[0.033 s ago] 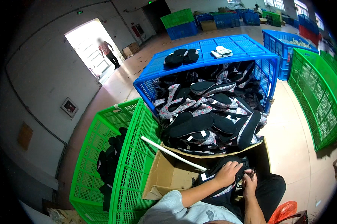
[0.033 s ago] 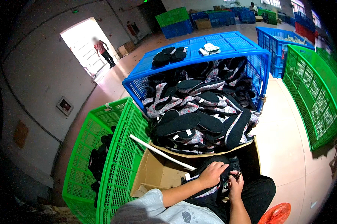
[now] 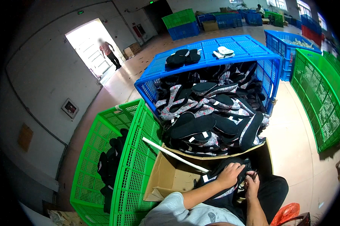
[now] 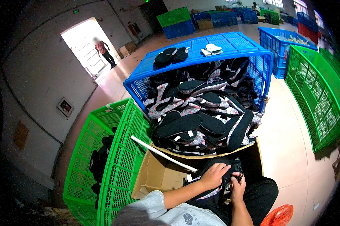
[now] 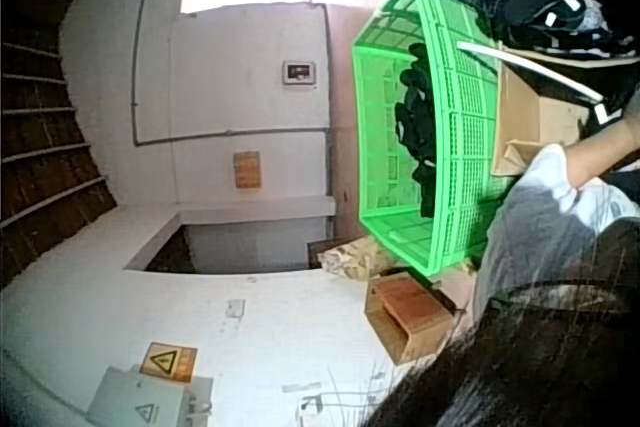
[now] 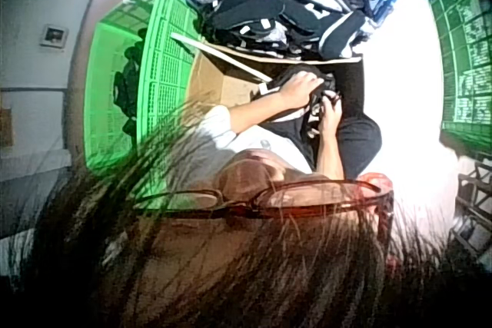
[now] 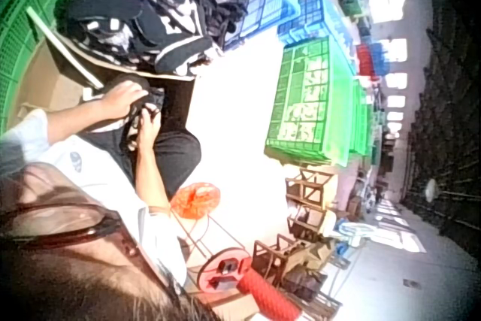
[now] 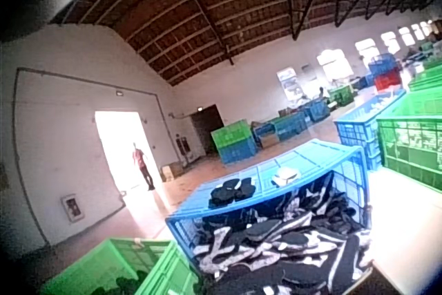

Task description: The person sits on the floor and hand-sews the upper fabric to the sole of a slipper using a needle and thread. They repeatedly pull the thread through the fabric, adjust the slipper, and trim excess thread with scissors before placing the finished item into a green crate.

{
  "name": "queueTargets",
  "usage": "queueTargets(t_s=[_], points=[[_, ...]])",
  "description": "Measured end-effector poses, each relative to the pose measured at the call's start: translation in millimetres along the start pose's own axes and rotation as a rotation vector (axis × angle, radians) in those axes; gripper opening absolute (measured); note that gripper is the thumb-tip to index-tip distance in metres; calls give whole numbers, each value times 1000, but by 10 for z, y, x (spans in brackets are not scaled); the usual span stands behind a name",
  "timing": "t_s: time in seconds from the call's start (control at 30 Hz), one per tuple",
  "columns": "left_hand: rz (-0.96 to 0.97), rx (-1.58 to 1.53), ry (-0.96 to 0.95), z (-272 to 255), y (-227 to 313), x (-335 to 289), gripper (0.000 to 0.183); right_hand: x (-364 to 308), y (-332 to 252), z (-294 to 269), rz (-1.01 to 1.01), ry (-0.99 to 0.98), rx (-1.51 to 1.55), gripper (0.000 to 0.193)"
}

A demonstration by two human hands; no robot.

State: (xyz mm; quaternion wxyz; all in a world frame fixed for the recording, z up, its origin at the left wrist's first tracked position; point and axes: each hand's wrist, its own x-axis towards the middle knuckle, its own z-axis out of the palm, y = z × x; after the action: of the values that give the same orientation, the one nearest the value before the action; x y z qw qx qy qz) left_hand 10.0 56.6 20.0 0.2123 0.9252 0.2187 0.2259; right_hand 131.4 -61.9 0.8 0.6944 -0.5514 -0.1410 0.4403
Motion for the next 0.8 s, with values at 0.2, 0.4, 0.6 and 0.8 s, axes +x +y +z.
queueTargets(t_s=[0.2, 0.4, 0.6, 0.8], points=[[1, -11, -5, -4, 0, 1, 56, 23, 39, -18, -4, 6, 3, 16], [-1, -8, 0, -1, -10, -12, 56, 18, 49, -10, -17, 6, 2, 15], [24, -3, 34, -12, 0, 11, 54, -4, -1, 5, -7, 9, 23, 15], [26, -20, 39, -36, -14, -24, 53, 0, -53, 42, 45, -28, -32, 17]])
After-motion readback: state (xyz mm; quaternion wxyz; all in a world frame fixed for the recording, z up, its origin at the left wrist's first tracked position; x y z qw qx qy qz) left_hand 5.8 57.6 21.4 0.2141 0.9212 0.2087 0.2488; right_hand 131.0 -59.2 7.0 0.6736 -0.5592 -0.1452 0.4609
